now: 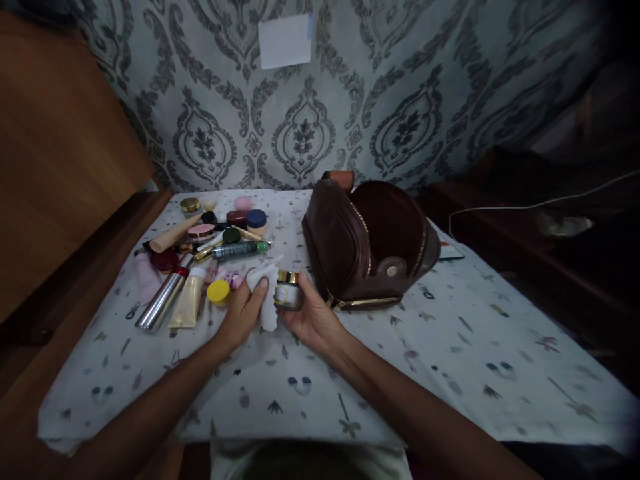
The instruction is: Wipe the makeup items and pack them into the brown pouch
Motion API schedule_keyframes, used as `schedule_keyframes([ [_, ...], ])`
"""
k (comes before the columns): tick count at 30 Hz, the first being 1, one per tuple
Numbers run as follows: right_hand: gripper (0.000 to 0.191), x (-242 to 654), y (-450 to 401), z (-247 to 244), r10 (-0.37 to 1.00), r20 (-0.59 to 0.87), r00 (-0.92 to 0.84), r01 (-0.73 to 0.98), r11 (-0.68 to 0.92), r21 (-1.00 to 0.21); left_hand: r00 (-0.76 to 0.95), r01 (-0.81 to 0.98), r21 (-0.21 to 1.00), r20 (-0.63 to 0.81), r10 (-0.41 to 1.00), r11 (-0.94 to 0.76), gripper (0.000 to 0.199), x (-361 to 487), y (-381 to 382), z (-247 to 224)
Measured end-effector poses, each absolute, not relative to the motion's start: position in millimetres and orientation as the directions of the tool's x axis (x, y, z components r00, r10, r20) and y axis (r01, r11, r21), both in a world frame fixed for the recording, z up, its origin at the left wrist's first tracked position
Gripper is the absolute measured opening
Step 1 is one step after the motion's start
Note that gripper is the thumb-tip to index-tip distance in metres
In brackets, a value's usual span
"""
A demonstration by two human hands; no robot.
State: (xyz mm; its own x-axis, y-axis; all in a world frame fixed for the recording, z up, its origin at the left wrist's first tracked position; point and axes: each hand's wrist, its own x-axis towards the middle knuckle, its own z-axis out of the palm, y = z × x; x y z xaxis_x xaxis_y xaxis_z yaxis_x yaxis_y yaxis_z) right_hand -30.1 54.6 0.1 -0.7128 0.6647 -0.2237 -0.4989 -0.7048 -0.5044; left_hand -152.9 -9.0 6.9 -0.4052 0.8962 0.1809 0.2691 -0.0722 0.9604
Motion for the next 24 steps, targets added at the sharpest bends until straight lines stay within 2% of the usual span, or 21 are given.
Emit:
schedule_keyframes([
  [4,0.031,-30.4,55.4,2.4,0.635,-0.224,-0.739,-0.513,-0.747,-0.424,-0.427,0.265,0.957,0.224,0.876,-0.116,0.042,-154.2,-7.1,1.9],
  [10,0.025,-29.7,56.7,3.1,0.622,-0.233,-0.747,-0.502,-0.759,-0.414,-0.461,0.297,0.945,0.266,0.846,-0.135,0.046,-156.2,-6.4,1.0],
  [17,0.028,-30.5,54.6,4.5,0.635,-0.236,-0.736,-0.529,-0.756,-0.385,-0.364,0.352,0.922,0.295,0.883,-0.162,0.040,-155.0,-10.4,0.6],
  [24,0.032,-31.2,52.5,2.8,0.628,-0.238,-0.741,-0.505,-0.754,-0.420,-0.292,0.358,0.907,0.333,0.896,-0.221,0.053,-155.3,-13.9,-1.4],
])
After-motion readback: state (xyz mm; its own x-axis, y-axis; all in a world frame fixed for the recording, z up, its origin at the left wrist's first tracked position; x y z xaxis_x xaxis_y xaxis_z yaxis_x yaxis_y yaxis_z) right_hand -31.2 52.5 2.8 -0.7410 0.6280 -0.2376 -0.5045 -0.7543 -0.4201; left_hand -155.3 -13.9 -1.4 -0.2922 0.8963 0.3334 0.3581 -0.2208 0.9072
